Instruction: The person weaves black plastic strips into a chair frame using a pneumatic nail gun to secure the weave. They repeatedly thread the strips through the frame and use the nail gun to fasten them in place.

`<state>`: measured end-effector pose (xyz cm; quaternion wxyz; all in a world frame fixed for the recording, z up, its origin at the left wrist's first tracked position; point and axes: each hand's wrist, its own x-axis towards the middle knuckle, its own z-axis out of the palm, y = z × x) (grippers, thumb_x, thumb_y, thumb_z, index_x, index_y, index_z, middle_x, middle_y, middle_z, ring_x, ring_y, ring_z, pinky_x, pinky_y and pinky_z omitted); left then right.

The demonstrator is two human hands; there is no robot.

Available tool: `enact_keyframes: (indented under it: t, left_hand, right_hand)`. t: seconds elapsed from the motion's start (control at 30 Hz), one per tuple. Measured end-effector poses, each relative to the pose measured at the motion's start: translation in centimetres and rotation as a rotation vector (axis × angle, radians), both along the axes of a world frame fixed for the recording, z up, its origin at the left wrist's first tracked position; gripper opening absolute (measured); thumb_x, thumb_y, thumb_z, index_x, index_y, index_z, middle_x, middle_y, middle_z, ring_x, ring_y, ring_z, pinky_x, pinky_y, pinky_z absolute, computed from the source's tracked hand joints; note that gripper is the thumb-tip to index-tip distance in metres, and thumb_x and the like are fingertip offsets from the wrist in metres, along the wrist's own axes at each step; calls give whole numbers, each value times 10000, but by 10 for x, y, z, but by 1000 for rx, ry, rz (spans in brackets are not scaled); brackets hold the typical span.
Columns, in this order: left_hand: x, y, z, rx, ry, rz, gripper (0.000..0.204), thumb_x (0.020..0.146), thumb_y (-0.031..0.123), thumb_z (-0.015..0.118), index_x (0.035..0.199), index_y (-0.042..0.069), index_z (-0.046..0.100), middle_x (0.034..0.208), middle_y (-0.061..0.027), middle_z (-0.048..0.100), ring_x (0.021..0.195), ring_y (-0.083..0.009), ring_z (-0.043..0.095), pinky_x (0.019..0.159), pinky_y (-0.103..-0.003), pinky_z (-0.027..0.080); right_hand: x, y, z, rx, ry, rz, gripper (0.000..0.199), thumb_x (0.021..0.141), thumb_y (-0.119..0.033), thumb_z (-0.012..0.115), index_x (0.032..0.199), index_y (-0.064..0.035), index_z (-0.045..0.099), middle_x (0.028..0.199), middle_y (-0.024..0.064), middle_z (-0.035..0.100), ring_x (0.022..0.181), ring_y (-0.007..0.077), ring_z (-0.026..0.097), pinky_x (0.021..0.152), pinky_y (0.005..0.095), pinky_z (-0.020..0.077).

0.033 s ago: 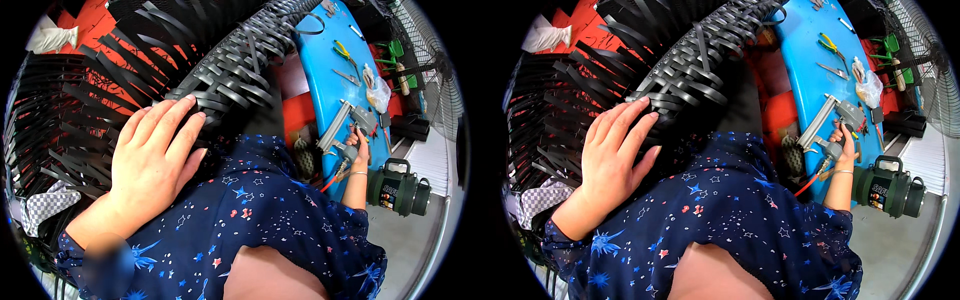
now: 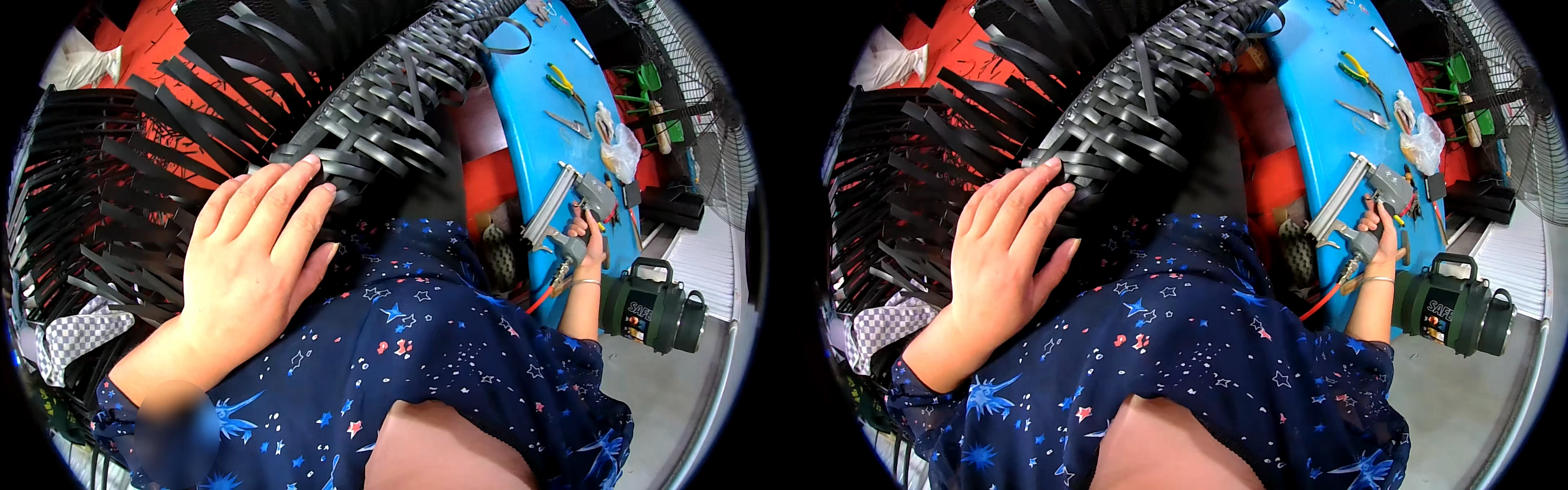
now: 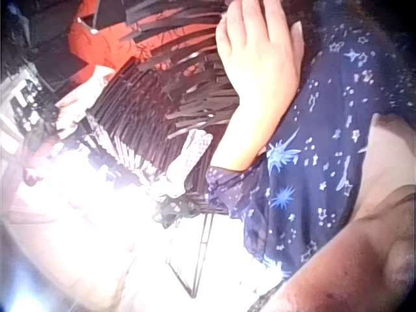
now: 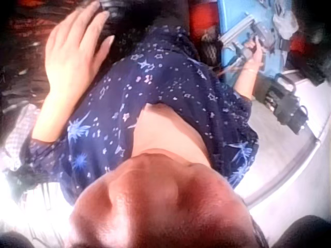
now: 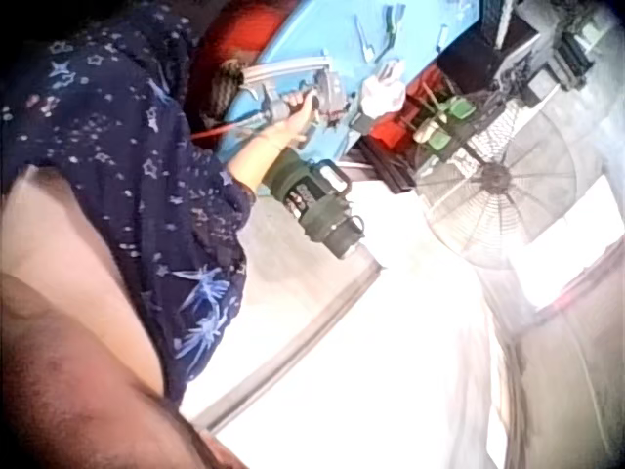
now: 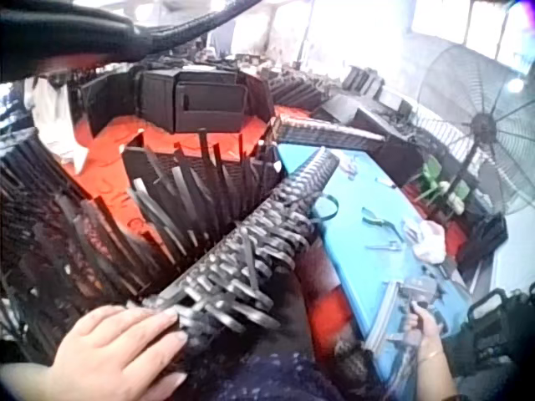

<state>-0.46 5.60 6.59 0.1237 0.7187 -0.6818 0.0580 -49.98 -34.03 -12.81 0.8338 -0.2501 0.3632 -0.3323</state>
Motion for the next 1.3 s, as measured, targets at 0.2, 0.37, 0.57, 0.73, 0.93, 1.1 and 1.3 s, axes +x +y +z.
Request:
enact_keyframes:
  t: [0.2,0.37,0.57,0.73,0.93,1.1,1.3]
  left_hand:
    - [0,-4,-3,38,36,-71,555,790,146,779,1297,13,595,1475,-159,563,1309,-347,555,1128,-499,409]
    - [-1,-4,-5,34,64,-64,562,787,136,782,1300,14,589,1466,-158,563,1314,-354,552,1135,-505,403]
    - [-4,-5,-9,14,41,-43,562,768,139,798,1281,23,598,1415,-140,588,1278,-360,567,1114,-496,418]
    - [-1,-2,-4,9,3,-16,555,771,163,797,1276,34,607,1416,-127,592,1264,-351,575,1097,-479,428]
    - [-4,-6,-9,-27,0,-39,552,765,164,794,1267,31,609,1421,-129,594,1249,-342,576,1080,-468,437]
    - [-7,-5,-7,-34,42,-43,531,758,158,797,1236,21,612,1400,-136,606,1232,-345,586,1065,-480,444]
    - [-7,-5,-6,-31,55,-41,521,742,149,800,1214,21,622,1358,-136,622,1203,-343,603,1049,-480,455]
  right_hand:
    - [-6,-16,-7,-28,436,-136,367,1027,-351,655,1138,-3,683,777,4,627,687,140,600,653,295,503]
    - [33,-11,44,-762,1894,-10,434,940,-451,747,950,-19,709,754,24,667,710,174,650,652,319,521]
    - [193,99,149,-1666,1086,-88,85,907,-79,760,975,-27,758,864,80,707,711,155,633,662,275,487]
    - [309,221,170,-2144,485,306,175,832,-157,778,997,-121,733,746,36,621,567,205,577,500,332,459]
    - [356,200,159,-2116,489,204,83,837,-156,758,846,-92,706,709,53,601,596,249,636,515,349,484]
    - [365,199,171,-2161,498,340,115,833,-186,749,807,-92,688,729,54,622,630,244,654,534,363,502]
    - [370,195,182,-2214,497,486,162,833,-198,738,764,-82,649,749,58,640,686,249,676,570,374,521]
